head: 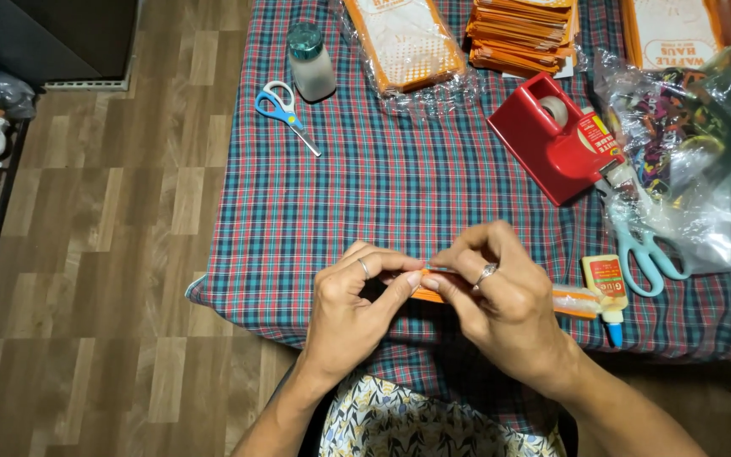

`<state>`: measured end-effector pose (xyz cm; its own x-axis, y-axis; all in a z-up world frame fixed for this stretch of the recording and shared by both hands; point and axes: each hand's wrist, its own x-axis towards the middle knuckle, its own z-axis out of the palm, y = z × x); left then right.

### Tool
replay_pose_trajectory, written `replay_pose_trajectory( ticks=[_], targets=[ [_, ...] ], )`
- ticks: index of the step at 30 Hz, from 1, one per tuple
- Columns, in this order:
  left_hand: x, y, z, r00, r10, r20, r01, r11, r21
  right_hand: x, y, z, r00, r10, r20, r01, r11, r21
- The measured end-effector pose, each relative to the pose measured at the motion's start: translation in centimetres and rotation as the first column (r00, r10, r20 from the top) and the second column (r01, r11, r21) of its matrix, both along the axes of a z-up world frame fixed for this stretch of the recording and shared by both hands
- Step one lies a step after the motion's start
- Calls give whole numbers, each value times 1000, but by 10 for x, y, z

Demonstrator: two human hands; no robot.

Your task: Manually inserting stacks of paper bags into plastic sleeves and sealing them with a tape dispenser.

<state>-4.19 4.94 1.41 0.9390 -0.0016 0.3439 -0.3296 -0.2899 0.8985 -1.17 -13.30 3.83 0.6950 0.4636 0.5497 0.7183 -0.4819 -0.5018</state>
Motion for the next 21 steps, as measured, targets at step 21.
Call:
replay_pose_trajectory(
  ticks=[21],
  targets=[
    [-4,-6,-18,984,14,-176,-42,987,-155,136,-155,-10,595,-661,-458,598,744,-298]
  ],
)
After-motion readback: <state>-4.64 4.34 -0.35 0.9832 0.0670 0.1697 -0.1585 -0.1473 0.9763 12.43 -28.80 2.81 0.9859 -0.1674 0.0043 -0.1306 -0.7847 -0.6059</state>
